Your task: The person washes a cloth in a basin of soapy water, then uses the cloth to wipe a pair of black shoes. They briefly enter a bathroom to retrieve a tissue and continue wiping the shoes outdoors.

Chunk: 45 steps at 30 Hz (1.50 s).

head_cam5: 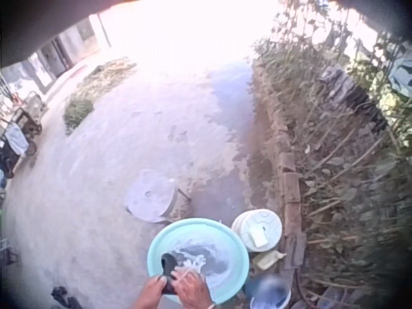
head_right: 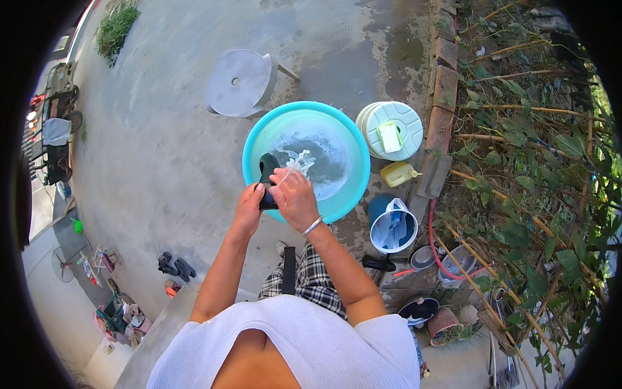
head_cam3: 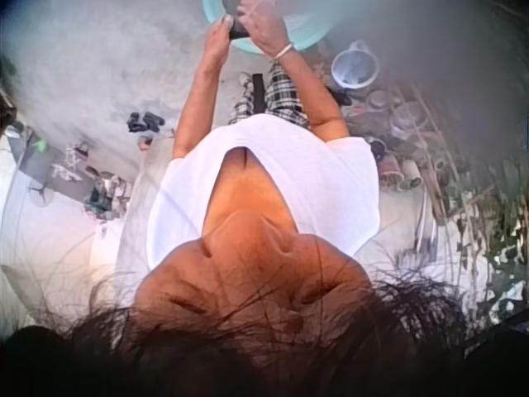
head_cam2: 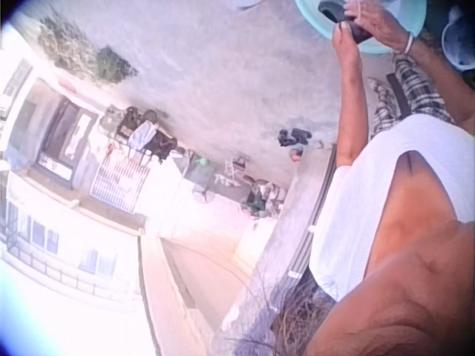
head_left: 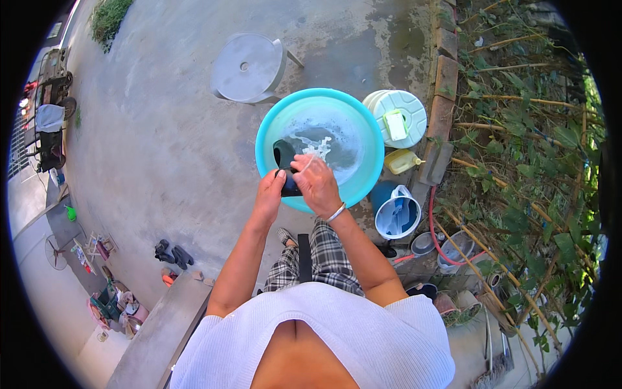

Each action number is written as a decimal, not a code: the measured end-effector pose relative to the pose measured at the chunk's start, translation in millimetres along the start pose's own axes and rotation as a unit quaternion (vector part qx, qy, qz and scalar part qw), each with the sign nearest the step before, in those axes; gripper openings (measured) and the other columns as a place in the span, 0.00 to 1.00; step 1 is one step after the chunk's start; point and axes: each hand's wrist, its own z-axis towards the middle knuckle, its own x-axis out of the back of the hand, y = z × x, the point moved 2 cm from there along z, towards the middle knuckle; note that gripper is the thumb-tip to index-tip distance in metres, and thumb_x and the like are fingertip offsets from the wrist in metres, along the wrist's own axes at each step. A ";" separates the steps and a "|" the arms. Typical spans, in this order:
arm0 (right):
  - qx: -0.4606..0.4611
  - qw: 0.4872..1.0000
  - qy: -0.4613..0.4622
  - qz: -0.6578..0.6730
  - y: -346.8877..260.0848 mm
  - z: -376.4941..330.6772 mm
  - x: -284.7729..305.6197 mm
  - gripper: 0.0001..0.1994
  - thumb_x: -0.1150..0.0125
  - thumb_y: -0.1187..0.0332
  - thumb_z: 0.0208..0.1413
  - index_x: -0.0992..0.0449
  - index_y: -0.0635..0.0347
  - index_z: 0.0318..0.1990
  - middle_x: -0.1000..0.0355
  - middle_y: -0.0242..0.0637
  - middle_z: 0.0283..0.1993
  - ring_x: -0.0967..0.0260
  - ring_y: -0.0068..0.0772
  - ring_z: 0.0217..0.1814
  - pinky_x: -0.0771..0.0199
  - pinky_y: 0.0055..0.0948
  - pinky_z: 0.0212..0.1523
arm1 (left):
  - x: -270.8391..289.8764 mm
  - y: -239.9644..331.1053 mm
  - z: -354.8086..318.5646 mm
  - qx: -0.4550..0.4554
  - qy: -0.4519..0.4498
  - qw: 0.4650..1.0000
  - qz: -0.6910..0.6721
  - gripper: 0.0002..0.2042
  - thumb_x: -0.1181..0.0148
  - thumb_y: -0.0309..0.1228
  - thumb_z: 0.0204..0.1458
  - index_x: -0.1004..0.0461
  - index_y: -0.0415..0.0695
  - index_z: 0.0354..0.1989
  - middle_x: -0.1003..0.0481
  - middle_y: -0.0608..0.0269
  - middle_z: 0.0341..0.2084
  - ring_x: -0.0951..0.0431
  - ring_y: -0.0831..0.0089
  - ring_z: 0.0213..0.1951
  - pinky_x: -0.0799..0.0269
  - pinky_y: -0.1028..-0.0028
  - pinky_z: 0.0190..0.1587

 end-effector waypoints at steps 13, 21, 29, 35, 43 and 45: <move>-0.031 0.990 -0.093 0.103 45.1 1.6 -5.0 0.18 0.57 0.68 0.57 0.34 0.65 0.53 0.43 0.47 0.61 0.53 0.49 0.66 0.57 0.40 0.66 | -32.4 57.3 -27.7 -0.081 -0.216 0.928 0.292 0.12 0.53 0.27 0.55 0.32 0.34 0.45 0.27 0.63 0.32 0.30 0.76 0.33 0.33 0.73 0.39; -0.339 0.841 -0.284 0.313 127.7 4.4 -40.9 0.18 0.47 0.61 0.55 0.29 0.66 0.48 0.28 0.43 0.45 0.32 0.37 0.49 0.35 0.32 0.52 | -51.8 48.4 -67.8 -0.301 -0.321 0.769 0.464 0.05 0.47 0.21 0.45 0.37 0.35 0.25 0.33 0.47 0.41 0.36 0.48 0.53 0.34 0.62 0.52; -0.311 0.853 0.004 0.420 120.5 13.3 -35.7 0.10 0.49 0.69 0.57 0.28 0.66 0.28 0.26 0.40 0.29 0.28 0.27 0.31 0.27 0.26 0.35 | -5.6 18.1 -59.5 -0.202 -0.217 0.744 0.599 0.09 0.41 0.23 0.41 0.33 0.32 0.28 0.33 0.39 0.46 0.25 0.53 0.35 0.29 0.63 0.37; -0.298 0.822 0.158 0.460 67.2 17.7 -42.6 0.15 0.53 0.65 0.60 0.31 0.64 0.23 0.27 0.40 0.23 0.29 0.27 0.27 0.28 0.26 0.31 | -14.5 -12.9 -4.0 0.015 0.019 0.997 0.075 0.14 0.45 0.29 0.52 0.33 0.33 0.44 0.29 0.56 0.36 0.28 0.71 0.30 0.31 0.72 0.37; -0.438 0.710 0.178 0.521 107.5 12.6 -47.9 0.15 0.57 0.58 0.61 0.34 0.60 0.30 0.27 0.43 0.25 0.26 0.40 0.30 0.25 0.34 0.32 | -1.5 -35.4 17.1 0.095 -0.057 0.895 -0.433 0.29 0.62 0.48 0.59 0.44 0.32 0.57 0.40 0.49 0.57 0.43 0.58 0.61 0.49 0.64 0.62; -0.407 0.829 0.218 0.316 161.0 16.1 -41.8 0.16 0.57 0.57 0.61 0.33 0.61 0.33 0.28 0.40 0.25 0.27 0.40 0.31 0.26 0.34 0.30 | 2.1 -27.3 17.4 0.091 -0.054 0.895 -0.434 0.29 0.63 0.49 0.59 0.43 0.32 0.56 0.40 0.51 0.57 0.41 0.61 0.59 0.44 0.68 0.57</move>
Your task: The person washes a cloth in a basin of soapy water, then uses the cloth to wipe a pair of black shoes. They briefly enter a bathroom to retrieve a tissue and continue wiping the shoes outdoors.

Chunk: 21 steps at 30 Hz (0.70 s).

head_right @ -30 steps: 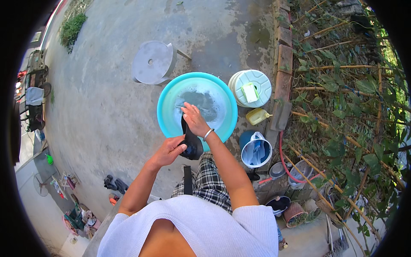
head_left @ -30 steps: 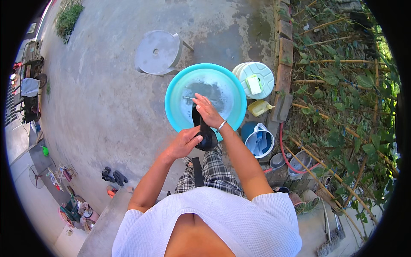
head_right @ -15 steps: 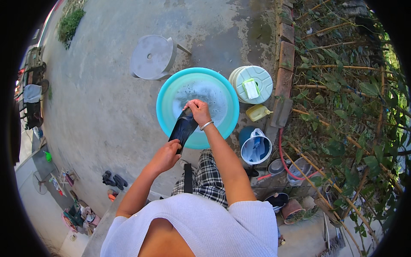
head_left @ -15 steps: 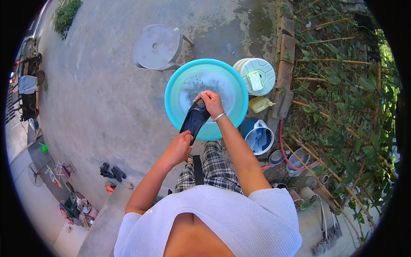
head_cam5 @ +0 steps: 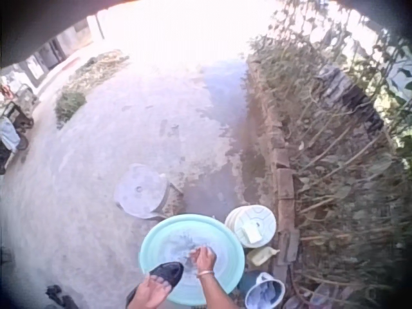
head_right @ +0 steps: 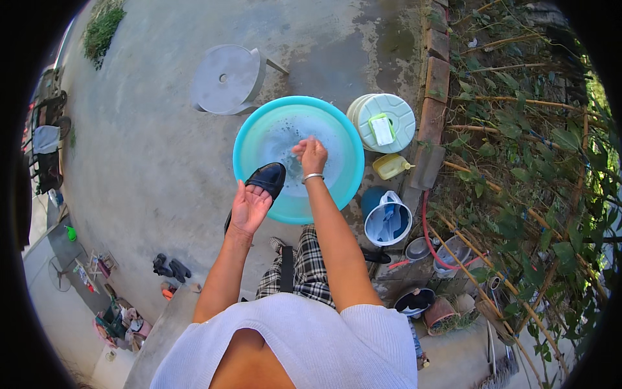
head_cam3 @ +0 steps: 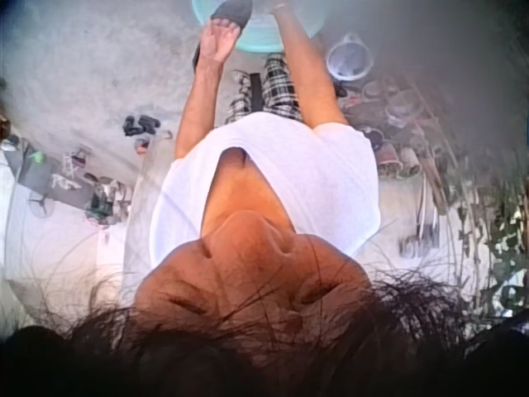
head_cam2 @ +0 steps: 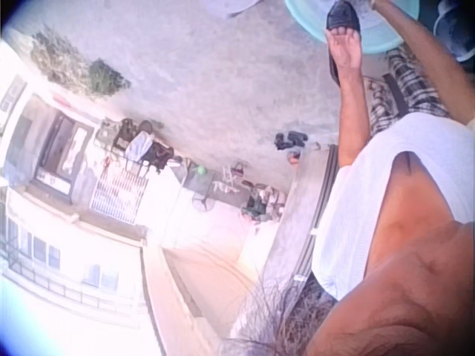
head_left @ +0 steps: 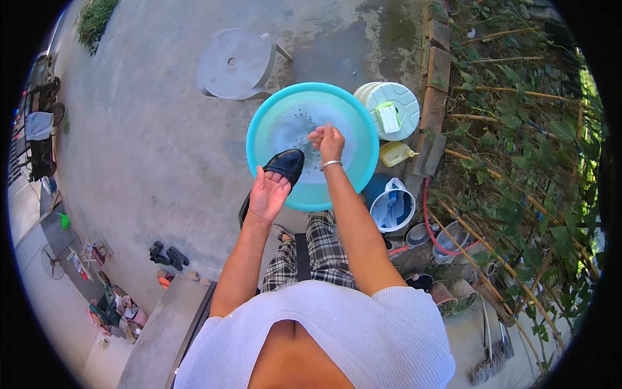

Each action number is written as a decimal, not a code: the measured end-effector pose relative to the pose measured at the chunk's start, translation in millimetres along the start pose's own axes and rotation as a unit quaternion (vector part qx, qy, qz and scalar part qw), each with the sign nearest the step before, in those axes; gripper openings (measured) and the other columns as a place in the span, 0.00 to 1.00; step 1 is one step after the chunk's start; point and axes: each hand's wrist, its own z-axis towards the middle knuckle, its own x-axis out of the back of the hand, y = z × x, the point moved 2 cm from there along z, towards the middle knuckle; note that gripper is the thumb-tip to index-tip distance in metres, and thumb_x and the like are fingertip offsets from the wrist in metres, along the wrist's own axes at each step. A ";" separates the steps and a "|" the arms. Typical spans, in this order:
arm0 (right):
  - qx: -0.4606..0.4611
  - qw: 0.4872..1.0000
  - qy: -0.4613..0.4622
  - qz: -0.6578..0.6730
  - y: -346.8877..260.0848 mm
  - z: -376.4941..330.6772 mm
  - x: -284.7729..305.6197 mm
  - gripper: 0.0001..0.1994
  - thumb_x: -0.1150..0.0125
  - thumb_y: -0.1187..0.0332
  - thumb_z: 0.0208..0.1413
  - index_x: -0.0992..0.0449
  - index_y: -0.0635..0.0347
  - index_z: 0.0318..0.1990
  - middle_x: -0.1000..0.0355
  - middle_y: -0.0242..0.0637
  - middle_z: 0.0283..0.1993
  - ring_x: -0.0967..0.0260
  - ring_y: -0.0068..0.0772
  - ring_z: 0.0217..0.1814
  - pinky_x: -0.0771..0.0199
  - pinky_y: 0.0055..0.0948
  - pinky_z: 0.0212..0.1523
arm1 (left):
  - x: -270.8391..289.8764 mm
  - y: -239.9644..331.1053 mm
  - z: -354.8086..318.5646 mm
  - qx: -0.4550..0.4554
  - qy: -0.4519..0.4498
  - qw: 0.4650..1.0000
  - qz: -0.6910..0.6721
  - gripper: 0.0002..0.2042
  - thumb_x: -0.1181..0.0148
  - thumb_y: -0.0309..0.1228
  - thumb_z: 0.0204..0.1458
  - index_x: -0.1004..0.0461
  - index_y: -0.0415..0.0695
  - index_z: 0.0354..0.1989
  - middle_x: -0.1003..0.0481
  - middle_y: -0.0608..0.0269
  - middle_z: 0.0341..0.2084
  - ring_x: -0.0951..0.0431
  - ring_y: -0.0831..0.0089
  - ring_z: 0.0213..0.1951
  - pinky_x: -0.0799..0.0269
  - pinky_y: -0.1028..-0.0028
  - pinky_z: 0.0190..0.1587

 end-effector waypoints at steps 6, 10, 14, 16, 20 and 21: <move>-0.099 0.987 0.083 0.091 51.2 29.3 7.7 0.16 0.58 0.58 0.61 0.30 0.61 0.33 0.28 0.36 0.29 0.29 0.36 0.31 0.29 0.34 0.28 | 5.5 15.0 10.4 -0.011 -0.026 0.999 0.020 0.32 0.64 0.51 0.59 0.47 0.31 0.57 0.42 0.50 0.58 0.41 0.61 0.59 0.44 0.68 0.57; -0.015 0.987 -0.066 0.143 10.6 -12.2 -29.3 0.16 0.55 0.57 0.60 0.26 0.58 0.32 0.28 0.32 0.33 0.29 0.38 0.34 0.31 0.40 0.33 | 6.5 10.9 13.1 0.007 0.027 0.999 0.042 0.33 0.64 0.53 0.58 0.48 0.32 0.57 0.44 0.51 0.59 0.40 0.62 0.58 0.45 0.68 0.58; 0.449 0.798 -0.135 -0.378 -59.4 -66.3 -54.0 0.11 0.48 0.59 0.55 0.23 0.51 0.35 0.27 0.32 0.41 0.32 0.37 0.47 0.35 0.41 0.44 | -2.1 -1.6 18.4 0.027 0.004 0.995 0.091 0.33 0.66 0.55 0.57 0.45 0.33 0.55 0.39 0.53 0.55 0.39 0.63 0.56 0.44 0.67 0.59; 0.395 0.785 -0.141 -0.455 -67.5 -70.6 -51.0 0.09 0.45 0.59 0.51 0.22 0.49 0.35 0.28 0.30 0.44 0.35 0.36 0.51 0.39 0.42 0.45 | -26.3 -4.1 15.8 0.036 0.020 0.992 0.123 0.33 0.68 0.56 0.58 0.45 0.34 0.54 0.37 0.55 0.52 0.37 0.65 0.54 0.43 0.67 0.57; 0.451 0.736 -0.174 -0.474 -74.8 -81.6 -42.7 0.13 0.42 0.58 0.47 0.25 0.45 0.42 0.32 0.30 0.52 0.39 0.36 0.54 0.41 0.41 0.45 | -27.2 4.3 14.0 0.032 -0.019 0.994 0.098 0.34 0.67 0.57 0.57 0.46 0.34 0.55 0.38 0.54 0.54 0.37 0.64 0.54 0.42 0.66 0.57; 0.488 0.723 -0.171 -0.459 -77.7 -86.5 -40.4 0.15 0.42 0.58 0.46 0.25 0.44 0.44 0.33 0.29 0.52 0.40 0.37 0.54 0.42 0.41 0.45 | -19.0 10.4 14.6 0.032 -0.031 0.995 0.085 0.35 0.67 0.58 0.56 0.46 0.34 0.56 0.39 0.54 0.54 0.37 0.64 0.54 0.42 0.66 0.58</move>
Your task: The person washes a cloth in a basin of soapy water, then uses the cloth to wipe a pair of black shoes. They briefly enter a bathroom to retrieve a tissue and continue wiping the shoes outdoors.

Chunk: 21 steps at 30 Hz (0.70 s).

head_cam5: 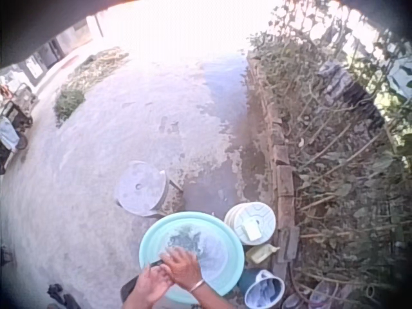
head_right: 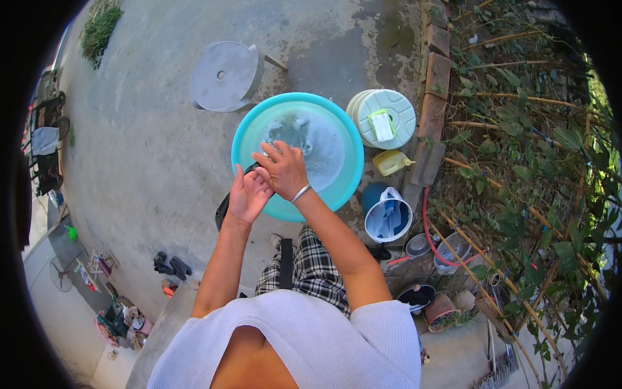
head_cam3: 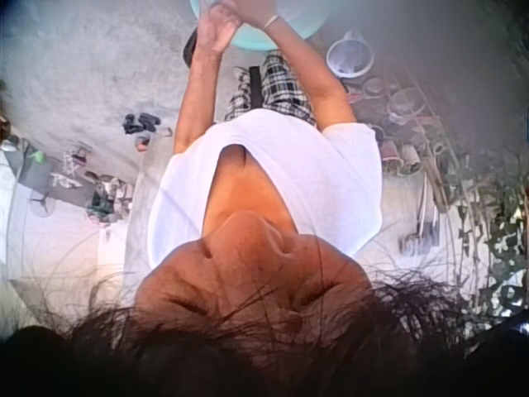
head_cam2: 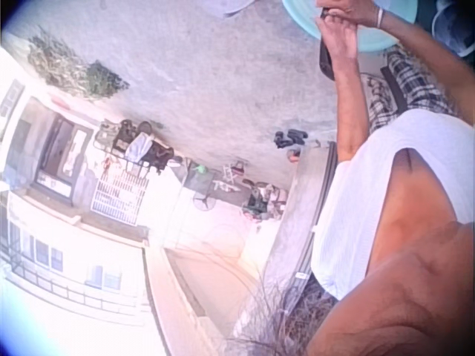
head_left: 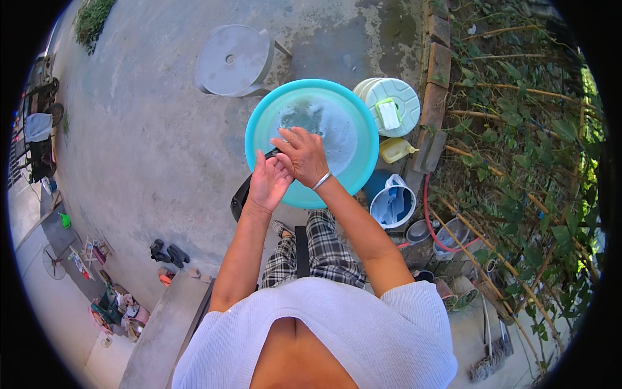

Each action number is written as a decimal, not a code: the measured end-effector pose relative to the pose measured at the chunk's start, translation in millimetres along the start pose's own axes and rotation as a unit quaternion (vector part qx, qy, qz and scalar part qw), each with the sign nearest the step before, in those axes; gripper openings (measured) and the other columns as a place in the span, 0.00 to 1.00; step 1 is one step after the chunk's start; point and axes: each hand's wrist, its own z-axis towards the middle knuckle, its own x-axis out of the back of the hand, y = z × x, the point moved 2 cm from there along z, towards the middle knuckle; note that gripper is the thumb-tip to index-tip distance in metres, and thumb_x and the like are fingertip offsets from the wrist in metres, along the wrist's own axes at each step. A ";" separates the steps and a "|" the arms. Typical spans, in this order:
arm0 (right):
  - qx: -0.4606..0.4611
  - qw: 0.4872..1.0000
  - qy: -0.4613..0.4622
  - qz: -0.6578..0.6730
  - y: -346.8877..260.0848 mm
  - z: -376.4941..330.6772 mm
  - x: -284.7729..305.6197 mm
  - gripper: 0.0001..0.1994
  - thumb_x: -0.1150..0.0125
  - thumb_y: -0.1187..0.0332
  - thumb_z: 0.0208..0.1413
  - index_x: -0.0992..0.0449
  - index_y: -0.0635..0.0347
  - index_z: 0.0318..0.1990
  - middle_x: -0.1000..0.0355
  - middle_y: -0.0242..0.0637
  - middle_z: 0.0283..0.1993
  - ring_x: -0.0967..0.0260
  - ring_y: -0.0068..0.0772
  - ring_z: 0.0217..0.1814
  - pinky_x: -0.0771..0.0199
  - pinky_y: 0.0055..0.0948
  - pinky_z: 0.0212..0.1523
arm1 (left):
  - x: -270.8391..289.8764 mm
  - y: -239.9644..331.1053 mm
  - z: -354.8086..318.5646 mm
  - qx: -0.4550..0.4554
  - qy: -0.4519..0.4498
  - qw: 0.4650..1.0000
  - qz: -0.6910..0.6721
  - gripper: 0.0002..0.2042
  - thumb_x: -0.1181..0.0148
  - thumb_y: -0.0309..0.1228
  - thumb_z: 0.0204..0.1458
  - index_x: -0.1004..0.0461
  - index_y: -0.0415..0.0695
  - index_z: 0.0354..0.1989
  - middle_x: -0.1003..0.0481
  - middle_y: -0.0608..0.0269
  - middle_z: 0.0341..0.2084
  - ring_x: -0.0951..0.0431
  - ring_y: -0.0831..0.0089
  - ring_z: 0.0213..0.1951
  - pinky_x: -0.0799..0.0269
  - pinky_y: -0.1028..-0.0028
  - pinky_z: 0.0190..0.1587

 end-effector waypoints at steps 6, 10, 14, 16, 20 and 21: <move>0.075 0.996 -0.048 -0.003 5.4 -23.6 20.8 0.23 0.36 0.64 0.41 0.28 0.42 0.49 0.39 0.26 0.60 0.47 0.38 0.62 0.38 0.39 0.50 | -25.9 9.8 -8.5 -0.006 0.003 1.000 -0.028 0.40 0.65 0.61 0.54 0.46 0.30 0.55 0.37 0.51 0.51 0.35 0.65 0.51 0.40 0.68 0.56; 0.080 0.993 -0.084 -0.016 7.7 -48.2 33.4 0.28 0.32 0.63 0.35 0.29 0.43 0.50 0.41 0.24 0.61 0.48 0.38 0.64 0.40 0.40 0.51 | -14.7 18.2 -7.2 -0.004 -0.023 0.999 -0.035 0.40 0.65 0.61 0.53 0.46 0.29 0.55 0.37 0.50 0.52 0.35 0.65 0.51 0.37 0.71 0.51; 0.030 0.995 -0.089 -0.024 -3.5 -47.3 38.4 0.26 0.35 0.57 0.39 0.30 0.42 0.51 0.42 0.23 0.62 0.52 0.39 0.66 0.47 0.44 0.55 | -14.2 16.6 -4.3 -0.003 -0.019 0.999 -0.032 0.41 0.65 0.62 0.53 0.47 0.29 0.56 0.38 0.49 0.53 0.34 0.66 0.49 0.36 0.72 0.49; 0.022 0.996 -0.076 -0.042 -5.9 -41.7 32.7 0.23 0.44 0.52 0.46 0.30 0.43 0.52 0.42 0.24 0.63 0.53 0.41 0.66 0.50 0.46 0.55 | -38.9 15.3 -6.5 -0.006 0.040 0.999 -0.008 0.41 0.65 0.62 0.53 0.47 0.29 0.57 0.36 0.51 0.50 0.34 0.69 0.45 0.36 0.73 0.47; 0.038 0.996 -0.071 -0.042 -9.3 -22.1 20.7 0.22 0.56 0.47 0.54 0.28 0.45 0.50 0.41 0.24 0.62 0.54 0.44 0.66 0.52 0.49 0.56 | -30.5 2.7 -14.0 0.012 -0.023 1.000 -0.014 0.41 0.67 0.64 0.52 0.47 0.33 0.57 0.34 0.59 0.43 0.35 0.74 0.40 0.37 0.75 0.46; 0.033 0.996 -0.080 -0.029 -5.3 -17.5 17.1 0.21 0.53 0.47 0.53 0.28 0.44 0.50 0.41 0.23 0.61 0.54 0.42 0.66 0.53 0.51 0.57 | -17.8 -3.8 -13.6 0.023 -0.076 0.997 -0.019 0.41 0.68 0.64 0.52 0.47 0.34 0.56 0.35 0.61 0.42 0.35 0.75 0.40 0.37 0.75 0.48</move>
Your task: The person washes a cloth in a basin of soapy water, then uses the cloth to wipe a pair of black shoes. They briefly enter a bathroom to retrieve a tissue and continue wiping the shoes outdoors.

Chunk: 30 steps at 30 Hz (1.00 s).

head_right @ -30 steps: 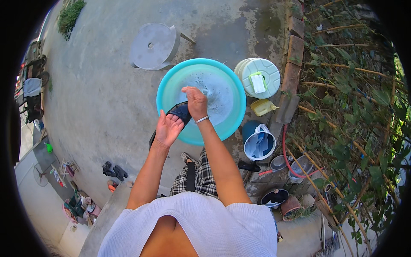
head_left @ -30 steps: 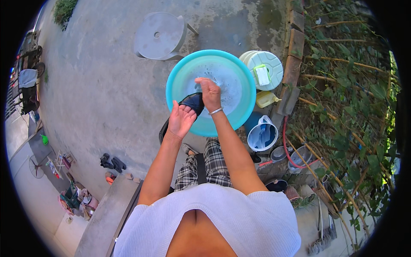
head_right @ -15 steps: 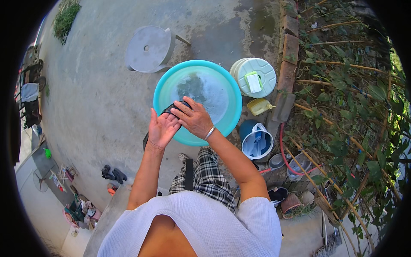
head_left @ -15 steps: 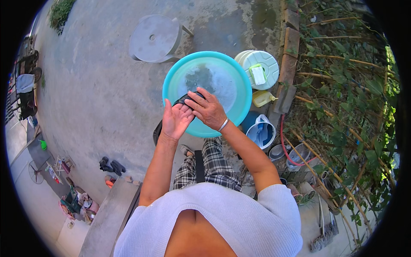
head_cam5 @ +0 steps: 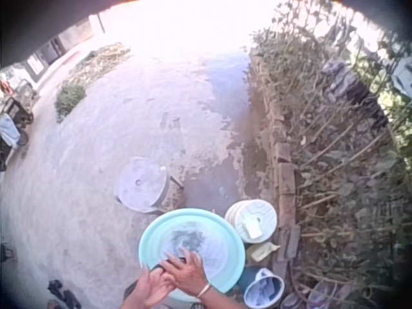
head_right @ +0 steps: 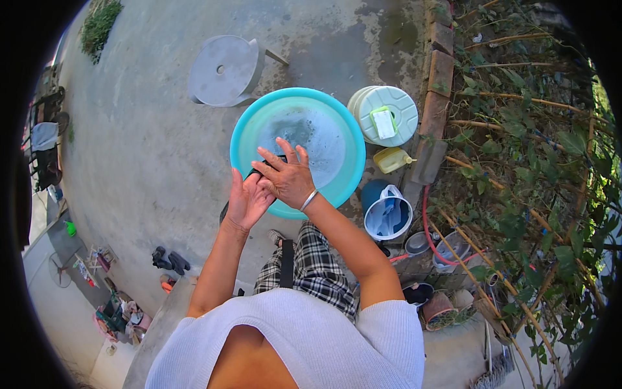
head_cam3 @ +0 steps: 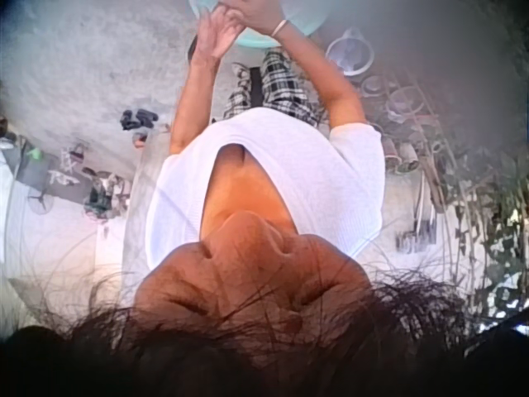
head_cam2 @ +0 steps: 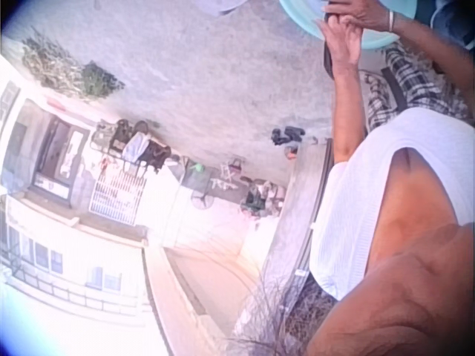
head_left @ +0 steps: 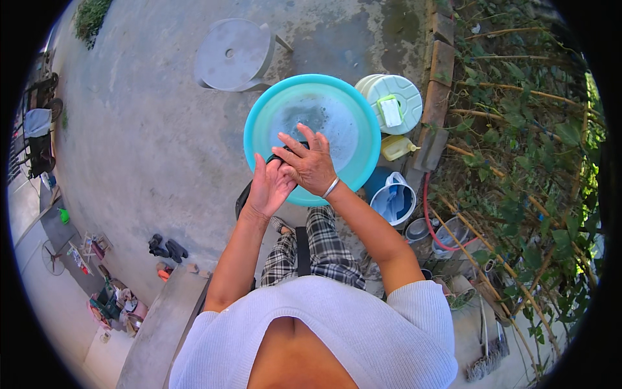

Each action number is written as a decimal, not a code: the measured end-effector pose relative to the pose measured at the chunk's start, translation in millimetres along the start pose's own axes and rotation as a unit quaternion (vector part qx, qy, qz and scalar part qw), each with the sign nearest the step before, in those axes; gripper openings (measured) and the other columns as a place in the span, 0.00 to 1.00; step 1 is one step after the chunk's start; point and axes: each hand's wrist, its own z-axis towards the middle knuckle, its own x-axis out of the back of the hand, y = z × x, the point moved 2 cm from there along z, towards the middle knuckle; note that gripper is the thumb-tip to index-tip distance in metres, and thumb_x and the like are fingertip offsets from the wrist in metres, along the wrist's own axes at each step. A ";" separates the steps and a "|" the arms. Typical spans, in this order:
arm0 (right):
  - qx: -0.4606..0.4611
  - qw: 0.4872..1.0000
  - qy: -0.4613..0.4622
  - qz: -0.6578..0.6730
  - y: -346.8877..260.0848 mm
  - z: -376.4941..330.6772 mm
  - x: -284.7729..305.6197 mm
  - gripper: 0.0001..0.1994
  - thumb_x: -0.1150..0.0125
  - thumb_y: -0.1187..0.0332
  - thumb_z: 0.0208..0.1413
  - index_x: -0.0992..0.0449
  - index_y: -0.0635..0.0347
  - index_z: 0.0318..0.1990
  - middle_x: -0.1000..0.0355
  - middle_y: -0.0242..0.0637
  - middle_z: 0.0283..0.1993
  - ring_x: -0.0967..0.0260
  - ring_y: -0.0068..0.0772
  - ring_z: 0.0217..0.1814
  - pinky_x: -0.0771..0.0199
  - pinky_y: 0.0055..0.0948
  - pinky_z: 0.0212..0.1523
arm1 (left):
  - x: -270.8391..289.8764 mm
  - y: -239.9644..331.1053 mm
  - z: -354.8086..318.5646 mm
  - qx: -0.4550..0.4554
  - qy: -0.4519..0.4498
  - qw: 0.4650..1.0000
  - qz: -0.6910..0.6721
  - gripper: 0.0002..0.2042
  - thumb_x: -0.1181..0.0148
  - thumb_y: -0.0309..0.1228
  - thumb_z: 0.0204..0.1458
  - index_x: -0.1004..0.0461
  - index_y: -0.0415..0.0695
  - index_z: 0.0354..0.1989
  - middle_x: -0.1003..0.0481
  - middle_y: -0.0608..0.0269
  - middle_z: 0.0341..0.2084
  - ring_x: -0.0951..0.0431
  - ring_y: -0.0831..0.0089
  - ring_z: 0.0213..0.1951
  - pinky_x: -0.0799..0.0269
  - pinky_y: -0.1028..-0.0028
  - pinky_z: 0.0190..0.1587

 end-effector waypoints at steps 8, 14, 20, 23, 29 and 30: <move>-0.280 0.935 0.174 0.130 119.6 -4.8 -68.9 0.13 0.52 0.62 0.56 0.24 0.62 0.36 0.29 0.51 0.40 0.32 0.51 0.40 0.32 0.40 0.43 | 29.3 -27.4 -27.8 -0.033 0.185 0.948 0.257 0.27 0.52 0.52 0.55 0.39 0.35 0.44 0.35 0.62 0.40 0.35 0.73 0.43 0.38 0.72 0.49; -0.532 0.768 0.103 0.342 125.9 -32.0 -117.0 0.15 0.53 0.62 0.58 0.24 0.65 0.33 0.28 0.47 0.38 0.30 0.44 0.33 0.30 0.36 0.39 | 51.9 -20.4 -14.5 0.024 0.192 0.770 0.608 0.24 0.46 0.41 0.52 0.35 0.32 0.49 0.32 0.52 0.48 0.36 0.67 0.54 0.44 0.70 0.57; -0.142 0.905 0.094 0.390 -2.9 13.1 -44.4 0.14 0.53 0.59 0.58 0.22 0.54 0.35 0.27 0.35 0.44 0.32 0.36 0.46 0.37 0.37 0.48 | 89.3 -31.1 -3.8 -0.145 0.075 0.540 0.826 0.23 0.40 0.42 0.45 0.32 0.37 0.44 0.30 0.53 0.43 0.31 0.60 0.47 0.36 0.64 0.48; -0.059 0.973 0.012 0.221 -44.5 24.4 -12.3 0.13 0.53 0.57 0.57 0.23 0.52 0.36 0.27 0.31 0.45 0.36 0.37 0.52 0.46 0.38 0.54 | 37.8 -27.6 -8.7 -0.218 0.034 0.357 0.908 0.21 0.42 0.41 0.45 0.31 0.42 0.46 0.30 0.51 0.44 0.31 0.57 0.47 0.37 0.63 0.49; -0.086 0.951 0.028 0.295 -0.8 21.4 -5.2 0.14 0.54 0.60 0.57 0.24 0.55 0.39 0.28 0.37 0.44 0.36 0.43 0.52 0.40 0.38 0.52 | -5.8 -10.3 -13.7 -0.099 0.030 0.421 0.901 0.24 0.42 0.42 0.47 0.33 0.41 0.50 0.31 0.51 0.47 0.31 0.56 0.49 0.38 0.63 0.52; -0.107 0.927 0.032 0.357 17.1 15.1 -16.0 0.14 0.54 0.61 0.57 0.24 0.56 0.40 0.28 0.40 0.45 0.36 0.45 0.52 0.39 0.38 0.52 | -11.4 -8.0 -16.0 -0.170 0.030 0.436 0.883 0.25 0.41 0.44 0.47 0.33 0.41 0.51 0.30 0.52 0.46 0.31 0.57 0.49 0.37 0.63 0.51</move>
